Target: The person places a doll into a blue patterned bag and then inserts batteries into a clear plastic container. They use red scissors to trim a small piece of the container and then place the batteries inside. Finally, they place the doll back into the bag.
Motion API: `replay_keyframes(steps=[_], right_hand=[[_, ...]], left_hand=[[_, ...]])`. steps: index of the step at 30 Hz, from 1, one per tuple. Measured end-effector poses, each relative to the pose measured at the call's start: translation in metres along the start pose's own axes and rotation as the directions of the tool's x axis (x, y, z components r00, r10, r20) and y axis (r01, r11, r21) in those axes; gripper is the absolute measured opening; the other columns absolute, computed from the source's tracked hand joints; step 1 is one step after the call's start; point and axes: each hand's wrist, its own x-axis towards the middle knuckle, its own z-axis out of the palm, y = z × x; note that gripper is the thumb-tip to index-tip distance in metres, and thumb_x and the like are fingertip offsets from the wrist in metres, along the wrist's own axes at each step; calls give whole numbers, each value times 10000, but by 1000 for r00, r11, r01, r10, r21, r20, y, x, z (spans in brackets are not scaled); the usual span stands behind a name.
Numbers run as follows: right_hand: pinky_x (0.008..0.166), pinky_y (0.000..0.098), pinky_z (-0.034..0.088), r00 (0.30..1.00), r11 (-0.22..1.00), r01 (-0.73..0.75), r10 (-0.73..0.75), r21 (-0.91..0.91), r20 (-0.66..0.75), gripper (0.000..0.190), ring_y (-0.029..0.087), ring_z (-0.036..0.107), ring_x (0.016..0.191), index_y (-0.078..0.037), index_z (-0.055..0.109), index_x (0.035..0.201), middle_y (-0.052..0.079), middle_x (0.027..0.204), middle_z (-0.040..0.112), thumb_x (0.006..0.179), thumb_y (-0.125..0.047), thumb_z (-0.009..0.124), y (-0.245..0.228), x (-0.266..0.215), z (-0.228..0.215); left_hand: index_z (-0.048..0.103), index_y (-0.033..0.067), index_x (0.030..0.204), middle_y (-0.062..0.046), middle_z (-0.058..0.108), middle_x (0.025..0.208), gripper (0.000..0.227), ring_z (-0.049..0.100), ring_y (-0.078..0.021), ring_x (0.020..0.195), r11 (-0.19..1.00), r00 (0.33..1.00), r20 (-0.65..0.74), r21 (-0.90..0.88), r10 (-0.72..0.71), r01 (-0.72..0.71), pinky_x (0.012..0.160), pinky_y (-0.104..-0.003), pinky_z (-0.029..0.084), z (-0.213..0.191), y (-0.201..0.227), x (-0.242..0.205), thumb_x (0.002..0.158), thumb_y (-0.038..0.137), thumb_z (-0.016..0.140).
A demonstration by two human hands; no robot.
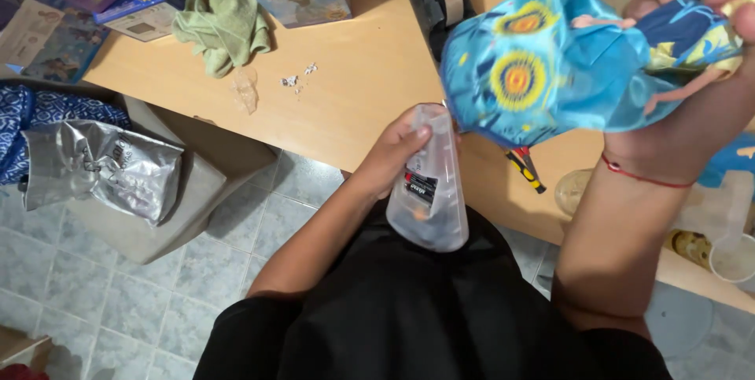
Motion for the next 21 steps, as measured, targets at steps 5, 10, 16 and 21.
replay_keyframes(steps=[5,10,16,21], right_hand=[[994,386,503,986,972,39,1,232,-169,172,222,613,945,-188,613,847,3,880,614,991,-122,680,31,15,-48],[1237,401,491,959,932,-155,222,329,-177,158,243,668,1075,-132,713,839,66,912,688,951,-211,634,56,1,-57],[1364,483,326,916,816,-240,370,525,-157,363,350,522,1499,32,667,1309,208,1474,629,1071,-217,555,61,-16,-23],[1377,373,389,967,888,-144,220,438,-126,238,192,580,1405,-82,680,1231,50,1357,673,1071,-232,586,65,-30,-32]], left_hand=[[553,101,1281,-38,656,1187,506,622,-126,1069,880,959,-52,415,279,-233,933,-263,488,-26,25,-6,941,439,719],[531,126,1230,-112,616,1269,424,590,-207,1237,780,899,-53,521,436,-347,1066,-333,475,-53,29,-7,901,170,795],[561,110,1206,-116,629,1281,437,596,-246,1283,677,859,-58,643,508,-357,1124,-347,486,-77,30,-10,858,81,823],[625,65,1122,-146,664,1197,520,632,-329,1224,619,874,4,704,486,-348,1096,-421,450,-104,17,-10,722,154,946]])
